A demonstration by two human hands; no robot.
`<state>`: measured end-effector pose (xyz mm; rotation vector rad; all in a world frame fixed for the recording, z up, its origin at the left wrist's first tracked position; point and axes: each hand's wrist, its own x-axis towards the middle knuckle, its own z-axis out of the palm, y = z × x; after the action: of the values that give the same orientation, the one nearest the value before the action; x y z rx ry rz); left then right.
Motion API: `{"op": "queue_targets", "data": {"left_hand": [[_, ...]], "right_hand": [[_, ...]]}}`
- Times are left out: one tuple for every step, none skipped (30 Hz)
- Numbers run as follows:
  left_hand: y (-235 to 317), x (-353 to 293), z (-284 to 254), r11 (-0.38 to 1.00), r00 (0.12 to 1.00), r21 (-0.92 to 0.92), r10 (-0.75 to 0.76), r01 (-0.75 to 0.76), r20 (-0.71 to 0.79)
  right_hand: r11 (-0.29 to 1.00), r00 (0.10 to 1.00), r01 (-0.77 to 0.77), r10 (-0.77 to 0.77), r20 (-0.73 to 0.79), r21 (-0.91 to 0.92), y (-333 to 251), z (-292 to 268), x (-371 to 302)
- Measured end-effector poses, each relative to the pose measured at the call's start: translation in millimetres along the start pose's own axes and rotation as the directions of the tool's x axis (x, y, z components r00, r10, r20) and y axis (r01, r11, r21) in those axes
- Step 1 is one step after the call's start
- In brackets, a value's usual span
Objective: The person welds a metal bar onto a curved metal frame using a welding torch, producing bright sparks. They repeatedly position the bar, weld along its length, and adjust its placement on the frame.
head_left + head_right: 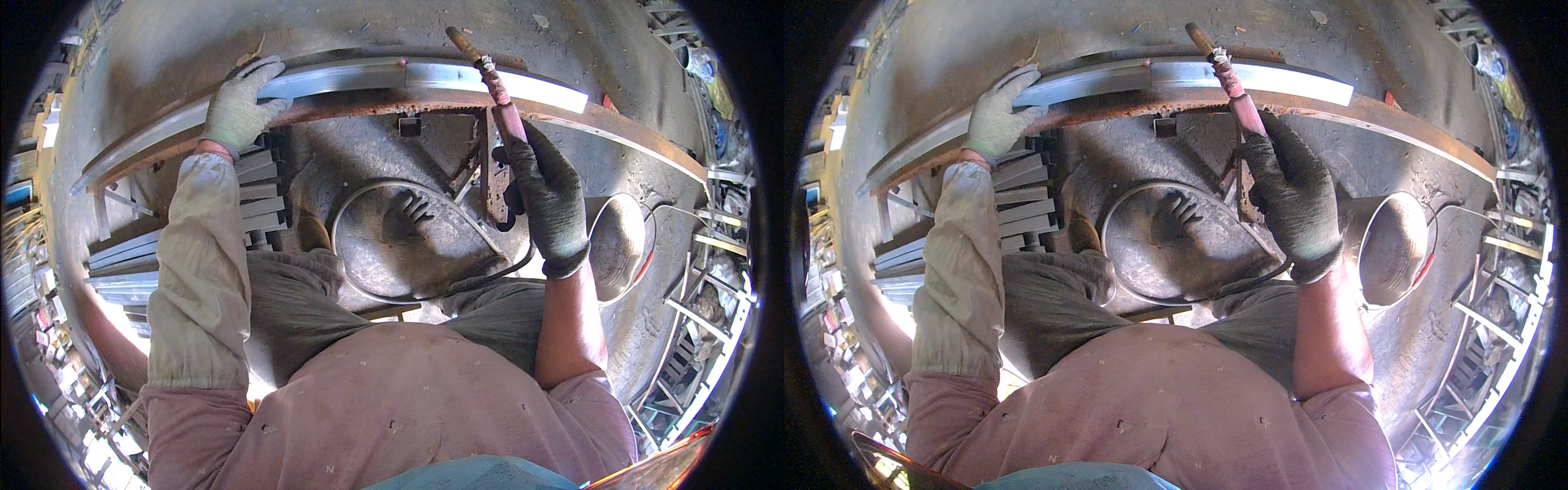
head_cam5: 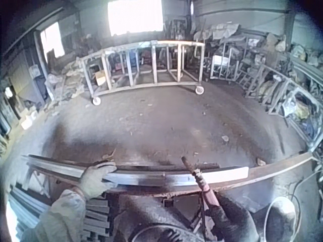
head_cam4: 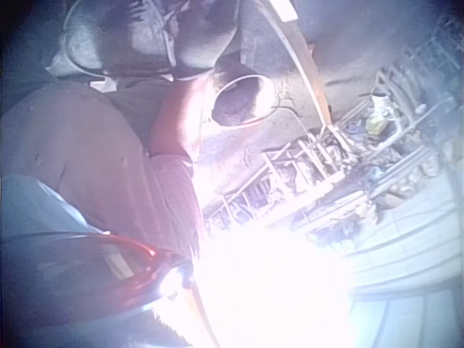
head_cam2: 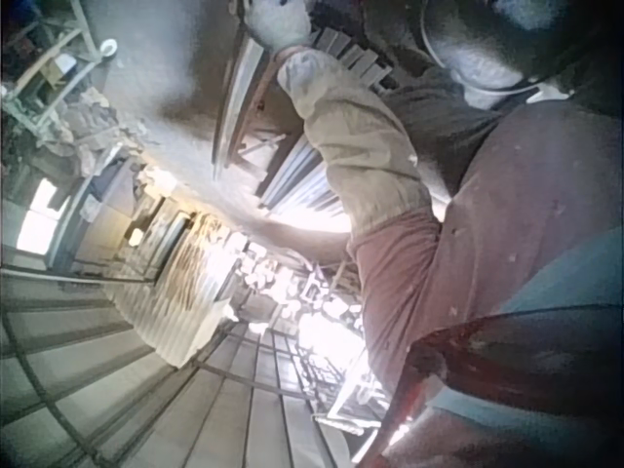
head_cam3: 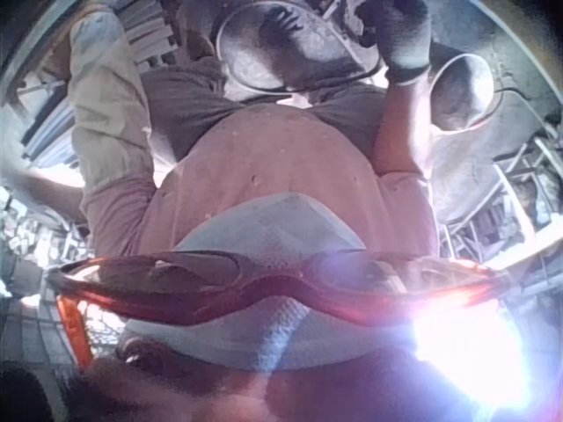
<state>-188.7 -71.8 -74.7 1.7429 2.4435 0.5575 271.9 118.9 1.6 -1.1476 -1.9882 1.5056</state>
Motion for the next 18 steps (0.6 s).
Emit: {"op": "queue_targets", "data": {"left_hand": [[4,1,-1,1.000,1.000,0.008,-0.007,0.007,0.004],[8,2,-2,1.000,1.000,0.016,-0.014,0.014,0.007],[13,3,-3,0.999,0.999,0.039,-0.039,0.038,0.027],[22,3,-7,0.996,0.997,0.066,-0.067,0.064,0.045],[29,4,-10,0.992,0.994,0.089,-0.094,0.089,0.060],[35,5,-12,0.986,0.996,0.150,-0.076,0.068,0.049],[41,4,-18,0.975,0.997,0.216,-0.063,0.053,0.039],[52,6,-23,0.960,0.998,0.277,-0.045,0.034,0.034],[65,4,-26,0.962,0.998,0.269,-0.050,0.040,0.029],[91,0,-32,0.965,0.998,0.258,-0.052,0.044,0.023],[120,-5,-40,0.968,0.998,0.248,-0.052,0.045,0.019],[154,-12,-49,0.984,0.995,0.177,-0.034,0.018,0.089],[187,-22,-53,0.994,0.987,0.107,-0.016,-0.001,0.161],[212,-35,-45,0.999,0.991,-0.013,0.042,-0.041,0.125],[233,-44,-36,0.988,0.992,-0.131,0.095,-0.084,0.085],[250,-50,-21,0.972,0.992,-0.219,0.107,-0.091,0.061],[263,-53,-9,0.948,0.993,-0.301,0.115,-0.099,0.036],[272,-53,-3,0.926,0.991,-0.370,0.110,-0.074,0.079]], "right_hand": [[0.999,1.000,0.022,-0.022,-0.001,-0.025,0,0,-1],[0.997,0.999,0.041,-0.041,-0.001,-0.068,-1,1,-1],[0.994,0.999,0.047,-0.048,-0.001,-0.097,-2,1,-2],[0.991,0.998,0.056,-0.056,0.002,-0.123,-3,2,-3],[0.989,0.999,0.053,-0.053,0.003,-0.140,-4,2,-5],[0.987,0.999,0.044,-0.044,0.003,-0.154,-5,3,-7],[0.986,0.999,0.040,-0.039,0.010,-0.164,-7,4,-9],[0.984,1.000,0.026,-0.024,0.012,-0.176,-9,5,-11],[0.982,1.000,0.012,-0.010,0.014,-0.188,-11,6,-13],[0.986,1.000,0.002,0.000,0.017,-0.164,-15,7,-16],[0.990,1.000,-0.010,0.012,0.017,-0.139,-20,9,-19],[0.993,1.000,-0.026,0.027,0.012,-0.117,-21,10,-23],[0.993,1.000,0.001,0.001,0.015,-0.121,-18,11,-25],[0.991,0.999,0.031,-0.029,0.022,-0.127,-15,13,-25],[0.990,0.998,0.059,-0.055,0.031,-0.131,-16,14,-25],[0.991,0.998,0.054,-0.050,0.040,-0.119,-16,16,-26],[0.993,0.998,0.051,-0.046,0.051,-0.105,-17,18,-26],[0.994,0.998,0.042,-0.036,0.056,-0.097,-19,19,-27]]}}
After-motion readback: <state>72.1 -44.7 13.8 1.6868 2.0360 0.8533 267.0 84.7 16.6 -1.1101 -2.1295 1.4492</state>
